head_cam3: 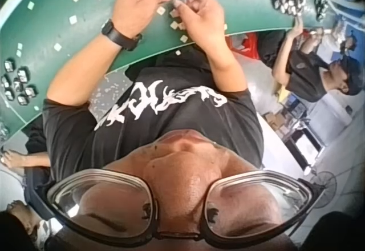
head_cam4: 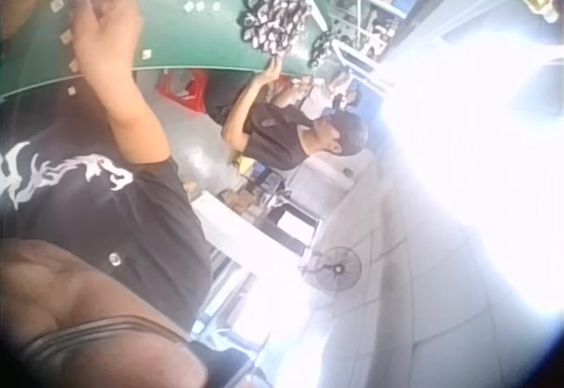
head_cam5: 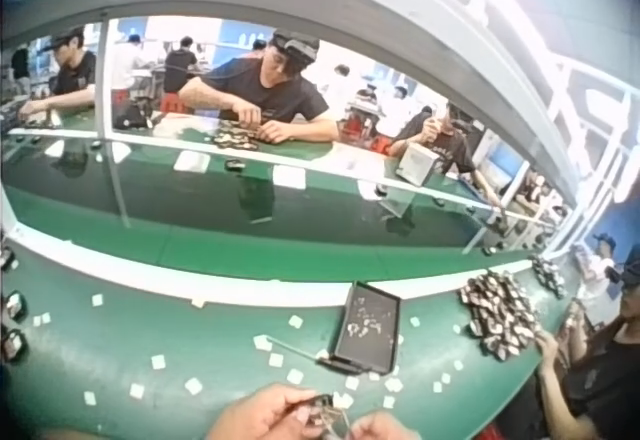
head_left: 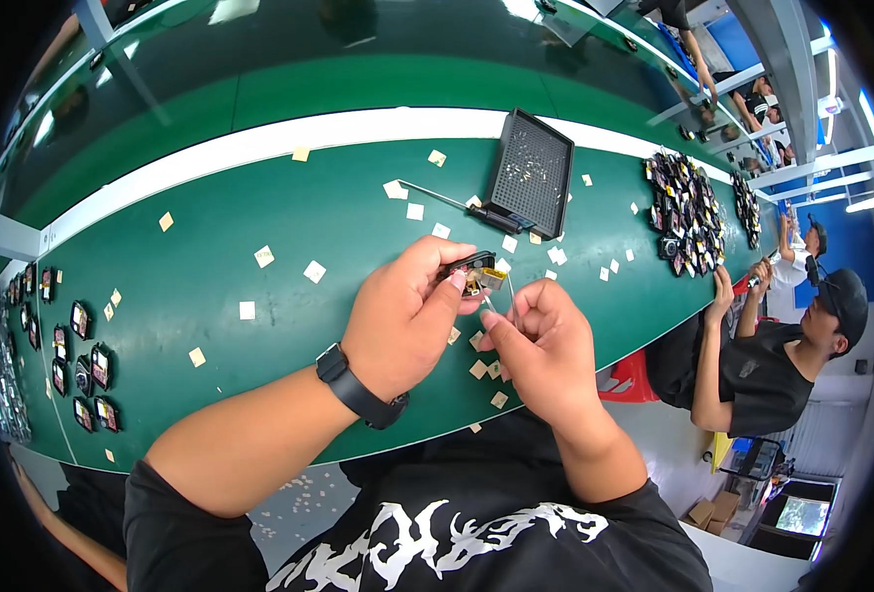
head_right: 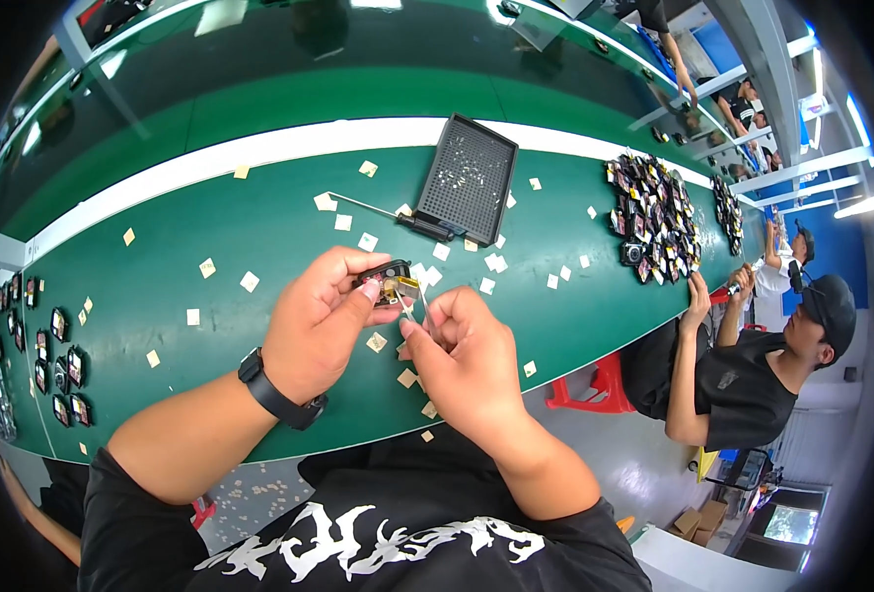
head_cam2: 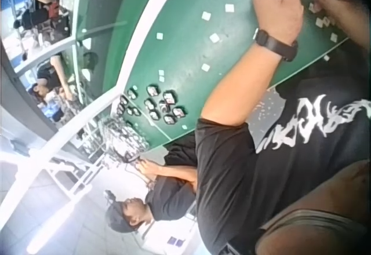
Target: Assembling components of smartwatch modules, including applying small adhesive stickers and internal parts on a factory production line.
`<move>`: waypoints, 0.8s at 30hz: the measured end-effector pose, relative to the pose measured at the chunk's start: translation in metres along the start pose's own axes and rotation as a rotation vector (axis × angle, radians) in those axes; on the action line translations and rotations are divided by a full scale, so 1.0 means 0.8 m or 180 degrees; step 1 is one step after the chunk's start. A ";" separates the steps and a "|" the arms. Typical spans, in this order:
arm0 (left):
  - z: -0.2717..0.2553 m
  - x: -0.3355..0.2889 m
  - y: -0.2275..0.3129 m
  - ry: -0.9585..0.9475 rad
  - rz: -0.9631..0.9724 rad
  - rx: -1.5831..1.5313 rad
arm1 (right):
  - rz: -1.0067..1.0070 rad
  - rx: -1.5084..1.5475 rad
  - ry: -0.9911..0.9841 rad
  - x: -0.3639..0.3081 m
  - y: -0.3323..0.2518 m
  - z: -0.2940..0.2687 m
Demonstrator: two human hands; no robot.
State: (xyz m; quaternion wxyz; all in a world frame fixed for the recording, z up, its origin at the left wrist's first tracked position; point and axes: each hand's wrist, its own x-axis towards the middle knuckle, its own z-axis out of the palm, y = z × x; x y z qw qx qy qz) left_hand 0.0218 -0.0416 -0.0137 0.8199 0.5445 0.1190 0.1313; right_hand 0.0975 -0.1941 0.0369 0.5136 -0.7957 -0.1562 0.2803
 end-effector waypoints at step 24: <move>0.003 0.001 0.007 0.0067 -0.0183 -0.0331 | -0.2404 -0.1616 -0.0121 0.036 -0.007 -0.021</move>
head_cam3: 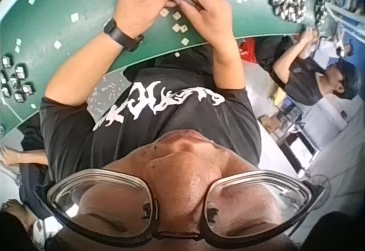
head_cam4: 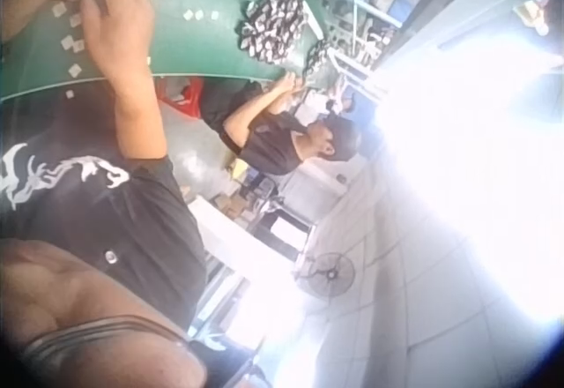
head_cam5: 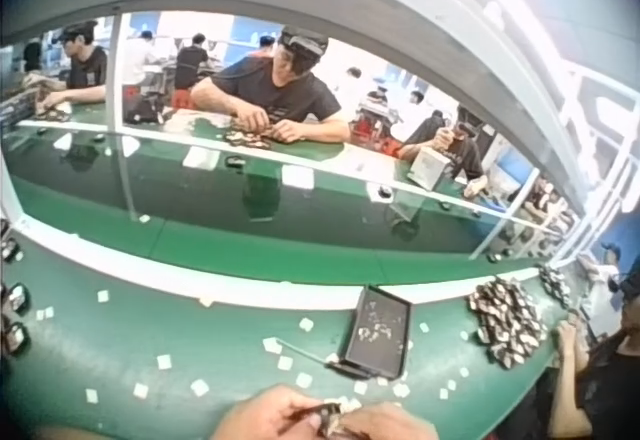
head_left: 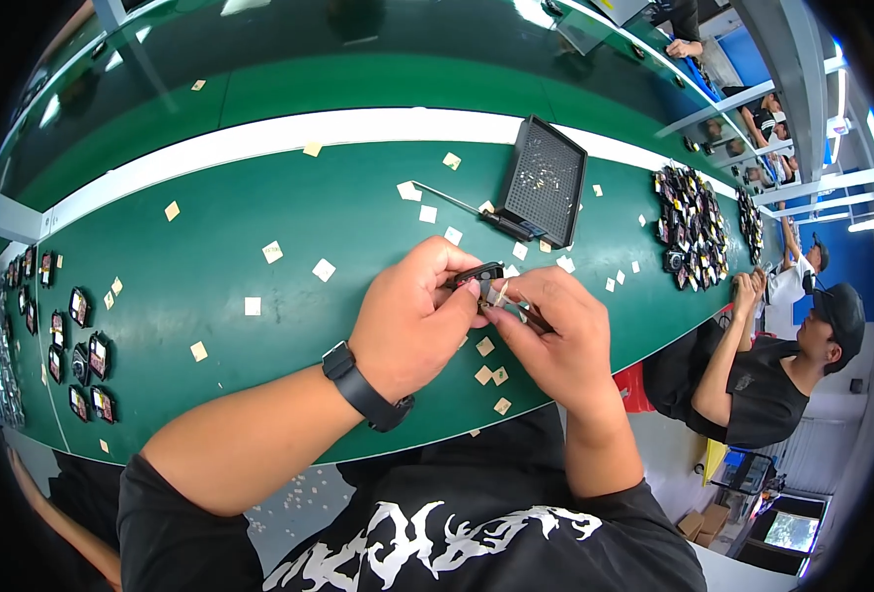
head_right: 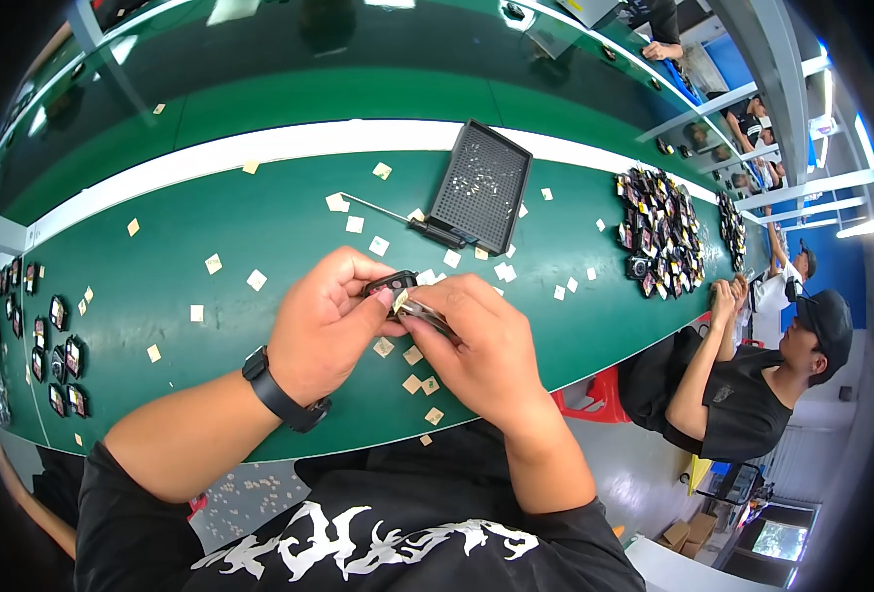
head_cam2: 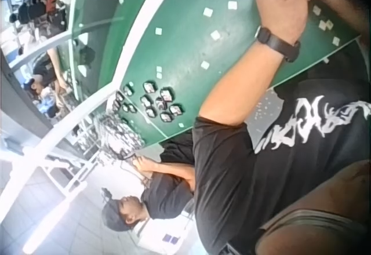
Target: Assembling components of smartwatch modules, including applying small adhesive stickers and internal parts on a factory production line.
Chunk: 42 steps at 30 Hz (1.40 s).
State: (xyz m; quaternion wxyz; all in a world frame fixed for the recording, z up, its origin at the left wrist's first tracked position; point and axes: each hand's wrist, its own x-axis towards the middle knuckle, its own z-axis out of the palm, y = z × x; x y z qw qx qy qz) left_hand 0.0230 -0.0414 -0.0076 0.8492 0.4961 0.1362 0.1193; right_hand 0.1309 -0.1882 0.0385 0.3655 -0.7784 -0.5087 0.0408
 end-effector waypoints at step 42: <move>-0.003 0.004 -0.010 -0.0097 0.0138 0.0204 | 0.1091 0.0871 0.0438 -0.008 0.004 0.024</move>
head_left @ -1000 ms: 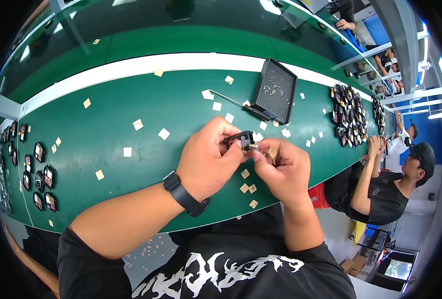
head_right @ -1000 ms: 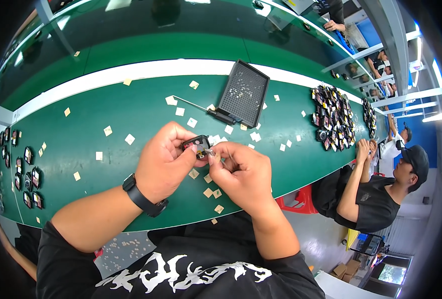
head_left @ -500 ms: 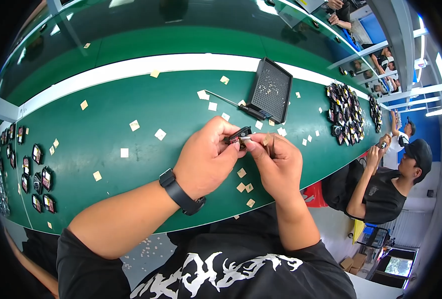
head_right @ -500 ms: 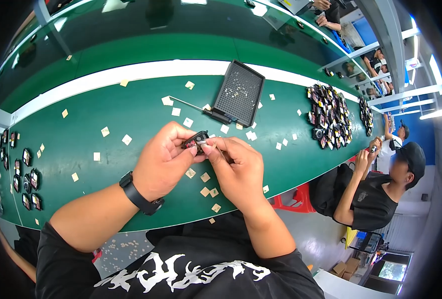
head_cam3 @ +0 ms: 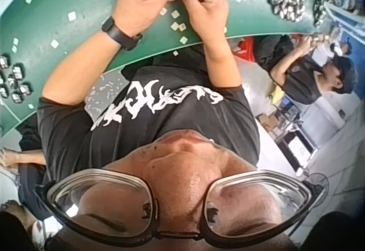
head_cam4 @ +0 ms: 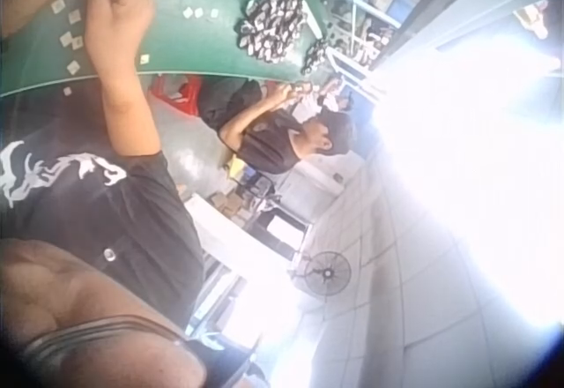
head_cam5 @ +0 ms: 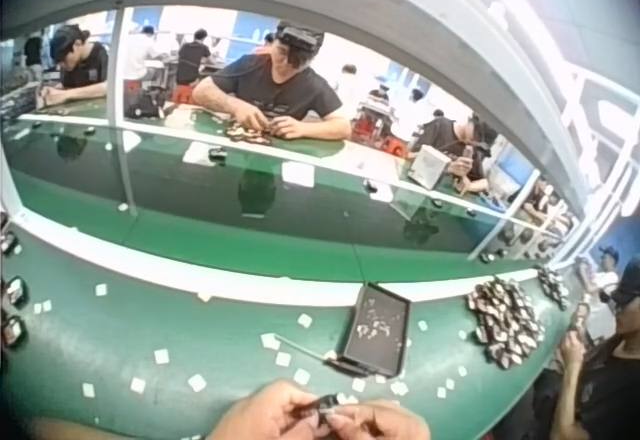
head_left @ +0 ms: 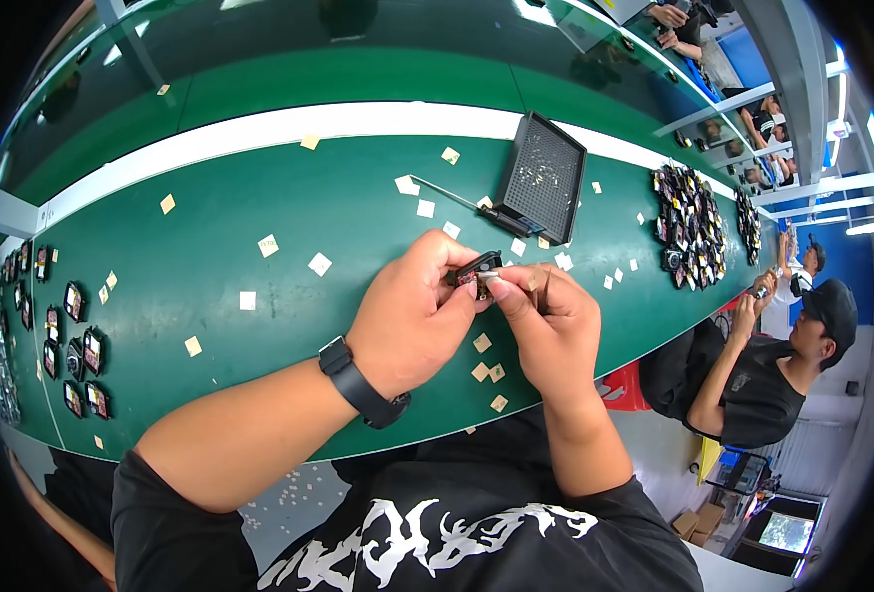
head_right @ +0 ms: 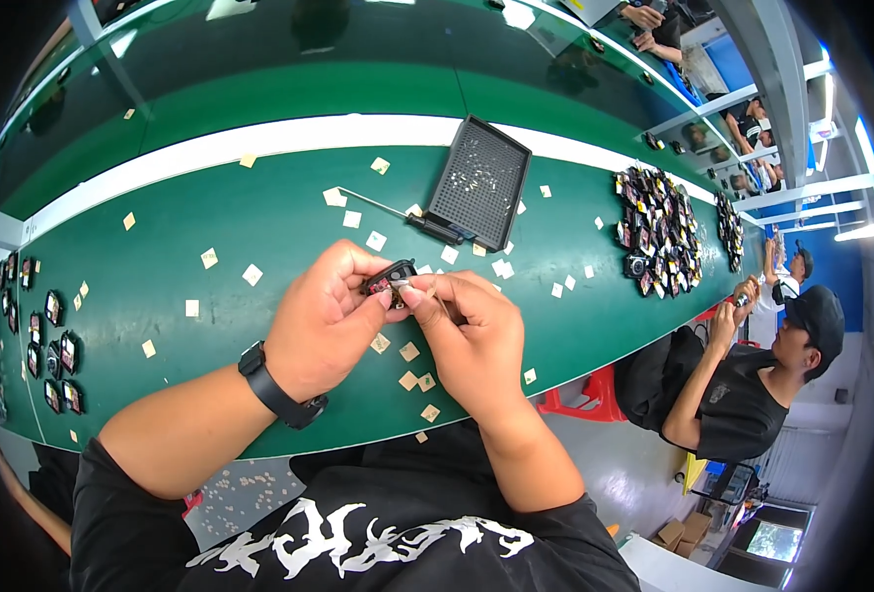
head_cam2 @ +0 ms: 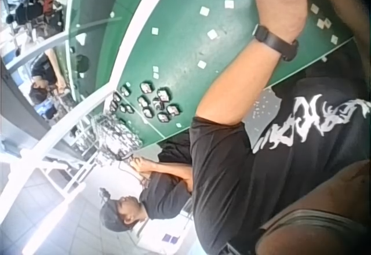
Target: Assembling components of smartwatch modules, including applying small adhesive stickers and internal parts on a factory production line.
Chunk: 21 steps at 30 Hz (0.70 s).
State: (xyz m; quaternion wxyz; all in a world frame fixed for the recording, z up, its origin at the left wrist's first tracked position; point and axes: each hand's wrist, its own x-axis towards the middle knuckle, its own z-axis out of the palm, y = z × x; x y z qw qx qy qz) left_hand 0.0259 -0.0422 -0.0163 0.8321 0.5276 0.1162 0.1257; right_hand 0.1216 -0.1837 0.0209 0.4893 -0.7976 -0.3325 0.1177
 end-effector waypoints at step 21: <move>-0.005 0.002 0.014 -0.0274 -0.0271 -0.0448 | 0.1859 0.1721 -0.0826 0.039 -0.001 -0.024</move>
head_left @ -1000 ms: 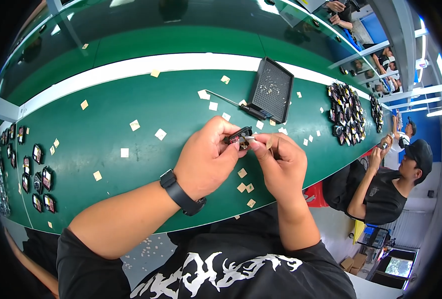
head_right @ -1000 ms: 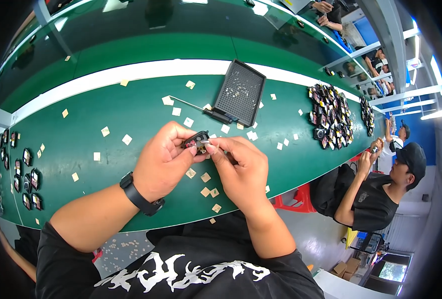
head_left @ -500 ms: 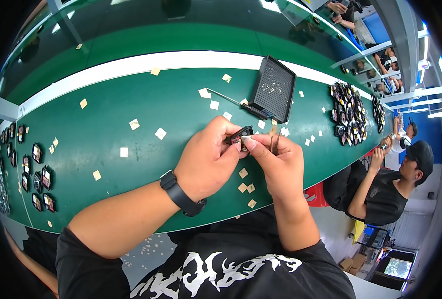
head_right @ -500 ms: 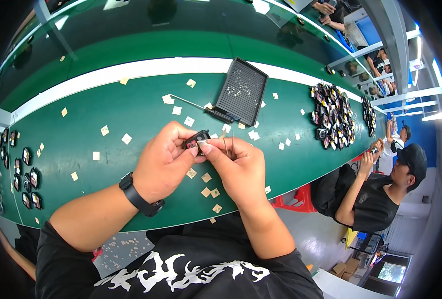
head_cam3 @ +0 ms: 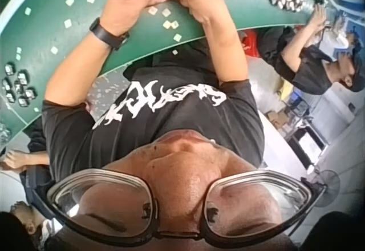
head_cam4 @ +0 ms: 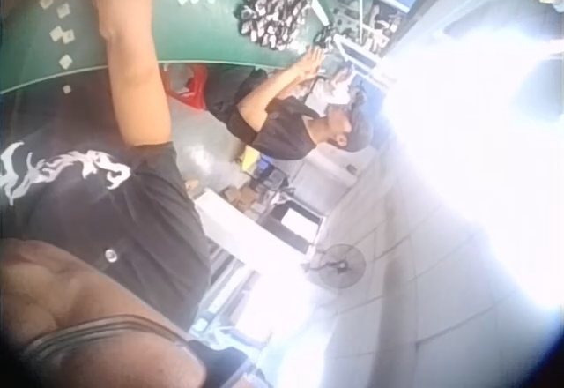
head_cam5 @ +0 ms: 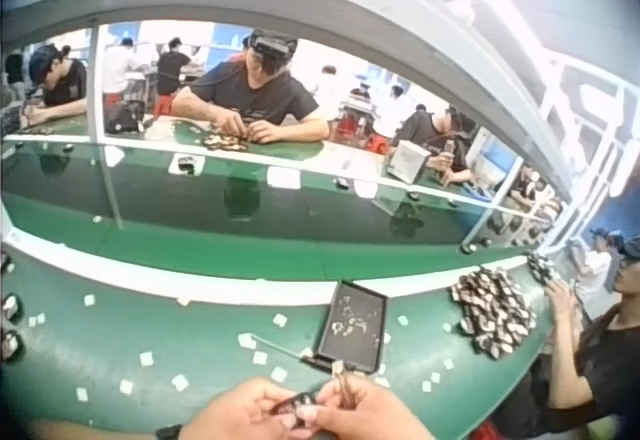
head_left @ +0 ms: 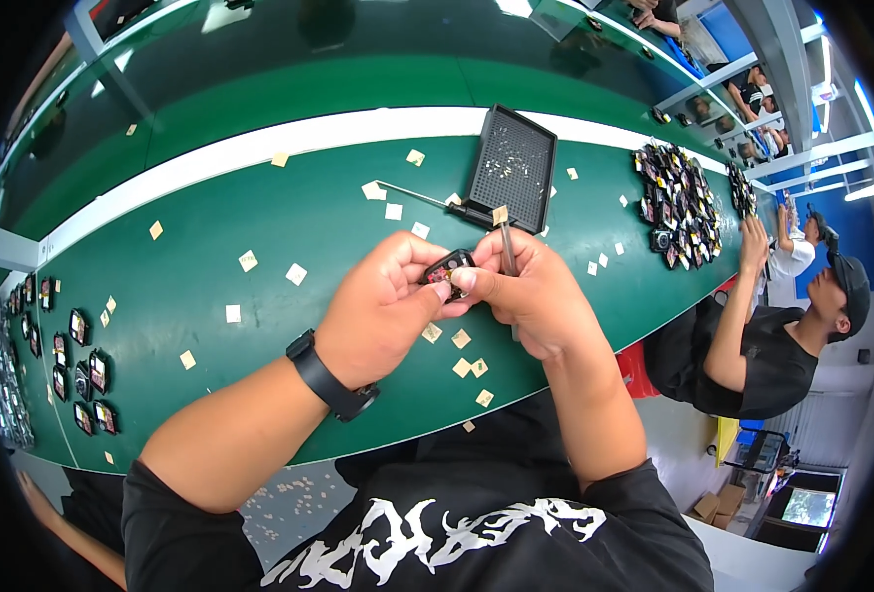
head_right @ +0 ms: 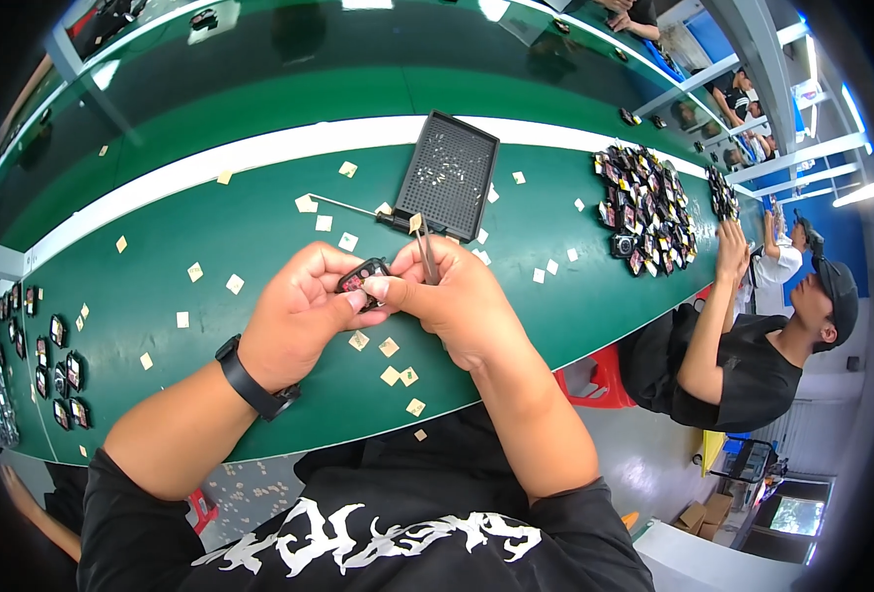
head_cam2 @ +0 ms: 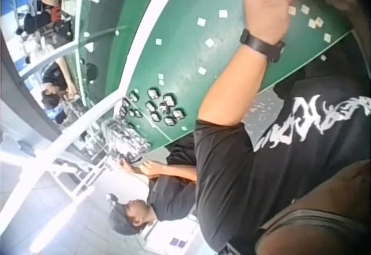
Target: Assembling components of smartwatch modules, including applying small adhesive stickers and internal parts on a factory production line.
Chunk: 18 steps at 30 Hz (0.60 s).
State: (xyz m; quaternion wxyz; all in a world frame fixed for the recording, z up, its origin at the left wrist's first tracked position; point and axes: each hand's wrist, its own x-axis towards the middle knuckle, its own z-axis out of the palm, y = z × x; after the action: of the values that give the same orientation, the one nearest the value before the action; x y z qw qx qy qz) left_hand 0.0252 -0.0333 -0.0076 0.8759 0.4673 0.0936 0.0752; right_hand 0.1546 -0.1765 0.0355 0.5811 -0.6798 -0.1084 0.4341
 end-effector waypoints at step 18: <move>0.005 -0.003 0.011 0.0364 -0.0342 0.0198 | -0.2246 -0.4880 0.2571 0.011 0.015 -0.282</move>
State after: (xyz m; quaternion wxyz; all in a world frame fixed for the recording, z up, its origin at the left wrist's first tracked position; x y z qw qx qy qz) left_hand 0.0237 -0.0325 0.0022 0.8569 0.4836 0.1708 0.0517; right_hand 0.3173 -0.3314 0.0088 0.0659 -0.9046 -0.3550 -0.2265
